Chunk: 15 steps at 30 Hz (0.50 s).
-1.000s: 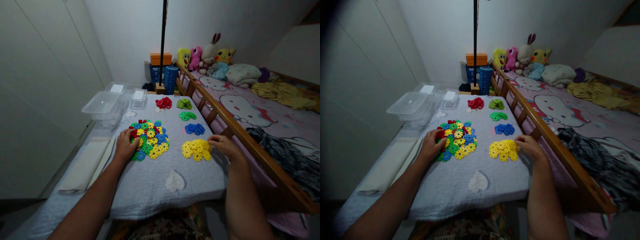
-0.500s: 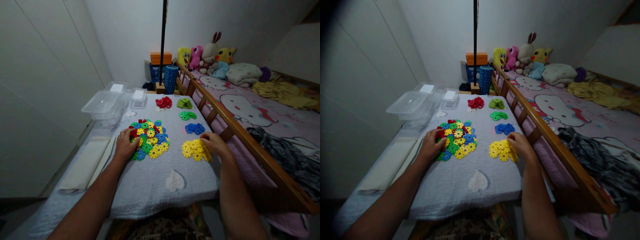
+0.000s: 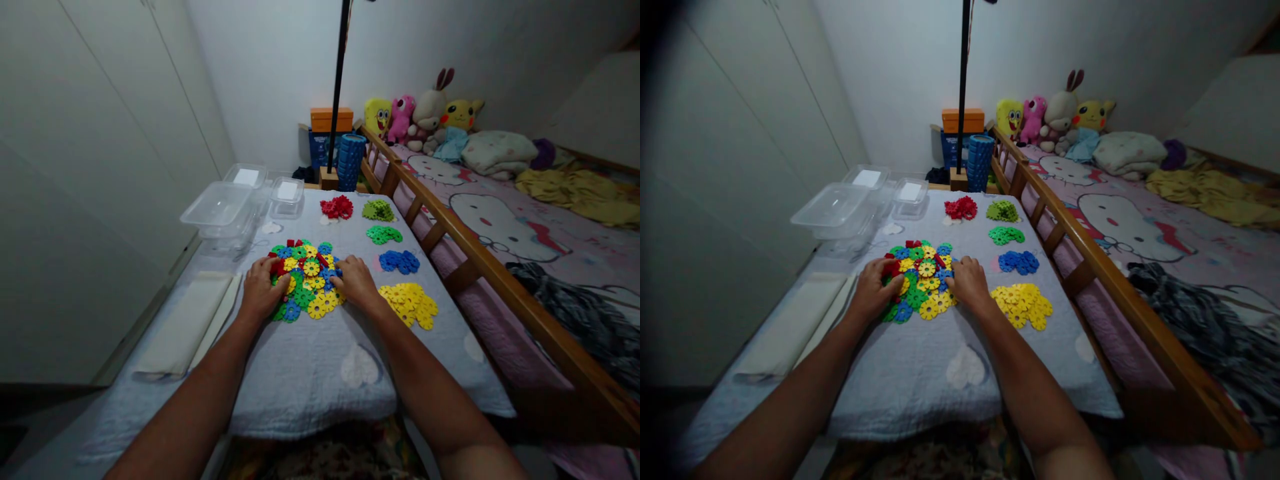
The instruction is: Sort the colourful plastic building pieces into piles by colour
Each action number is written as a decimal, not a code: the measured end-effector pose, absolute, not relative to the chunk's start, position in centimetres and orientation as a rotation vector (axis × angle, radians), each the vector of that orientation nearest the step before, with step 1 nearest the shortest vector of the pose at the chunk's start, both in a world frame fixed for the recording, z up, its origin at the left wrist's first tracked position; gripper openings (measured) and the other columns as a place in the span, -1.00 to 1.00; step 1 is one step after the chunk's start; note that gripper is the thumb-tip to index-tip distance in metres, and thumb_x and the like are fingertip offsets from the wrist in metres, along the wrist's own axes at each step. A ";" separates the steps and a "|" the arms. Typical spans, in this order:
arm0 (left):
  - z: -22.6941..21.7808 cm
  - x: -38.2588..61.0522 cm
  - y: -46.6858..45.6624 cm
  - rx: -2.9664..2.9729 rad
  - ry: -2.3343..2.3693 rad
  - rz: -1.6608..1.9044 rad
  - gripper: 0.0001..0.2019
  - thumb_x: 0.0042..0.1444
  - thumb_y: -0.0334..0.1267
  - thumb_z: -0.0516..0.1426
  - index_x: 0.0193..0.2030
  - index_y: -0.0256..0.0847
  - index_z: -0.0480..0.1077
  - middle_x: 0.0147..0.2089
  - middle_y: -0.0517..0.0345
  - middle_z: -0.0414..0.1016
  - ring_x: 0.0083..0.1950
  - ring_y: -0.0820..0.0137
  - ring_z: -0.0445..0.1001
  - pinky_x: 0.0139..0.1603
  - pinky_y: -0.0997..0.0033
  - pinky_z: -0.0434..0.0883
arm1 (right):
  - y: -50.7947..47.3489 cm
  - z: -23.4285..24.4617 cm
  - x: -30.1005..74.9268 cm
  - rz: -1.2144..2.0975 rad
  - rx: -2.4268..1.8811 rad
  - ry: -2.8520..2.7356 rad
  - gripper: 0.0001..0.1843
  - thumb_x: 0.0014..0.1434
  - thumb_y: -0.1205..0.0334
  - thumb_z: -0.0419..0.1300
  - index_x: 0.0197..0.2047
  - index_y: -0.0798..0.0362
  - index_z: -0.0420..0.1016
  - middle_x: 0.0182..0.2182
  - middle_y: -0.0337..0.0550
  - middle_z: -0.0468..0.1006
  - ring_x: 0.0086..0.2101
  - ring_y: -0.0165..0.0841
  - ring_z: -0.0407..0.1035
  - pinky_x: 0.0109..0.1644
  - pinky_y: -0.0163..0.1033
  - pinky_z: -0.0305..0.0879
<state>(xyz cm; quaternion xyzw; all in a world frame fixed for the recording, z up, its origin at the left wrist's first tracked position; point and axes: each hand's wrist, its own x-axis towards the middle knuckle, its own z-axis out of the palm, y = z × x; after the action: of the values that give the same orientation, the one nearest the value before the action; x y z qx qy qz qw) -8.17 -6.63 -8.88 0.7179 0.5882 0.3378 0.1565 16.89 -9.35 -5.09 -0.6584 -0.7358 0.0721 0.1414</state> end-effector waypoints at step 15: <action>-9.2 -8.1 -6.6 2.060 1.703 0.972 -0.57 0.16 -0.02 0.15 0.13 -0.10 0.43 0.21 -0.06 0.42 0.28 0.04 0.38 0.36 -0.09 0.31 | -7.7 -3.1 26.1 0.553 -1.678 -1.533 -0.87 0.05 0.16 0.21 -0.37 0.02 0.54 -0.44 -0.23 0.57 -0.36 -0.33 0.41 -0.24 -0.26 0.26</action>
<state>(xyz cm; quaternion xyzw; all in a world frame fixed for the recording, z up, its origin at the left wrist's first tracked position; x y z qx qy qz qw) -8.11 -6.56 -9.21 0.7162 0.5923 0.3381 0.1483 26.07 -7.69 -3.12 -0.6605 -0.6034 0.2175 0.3903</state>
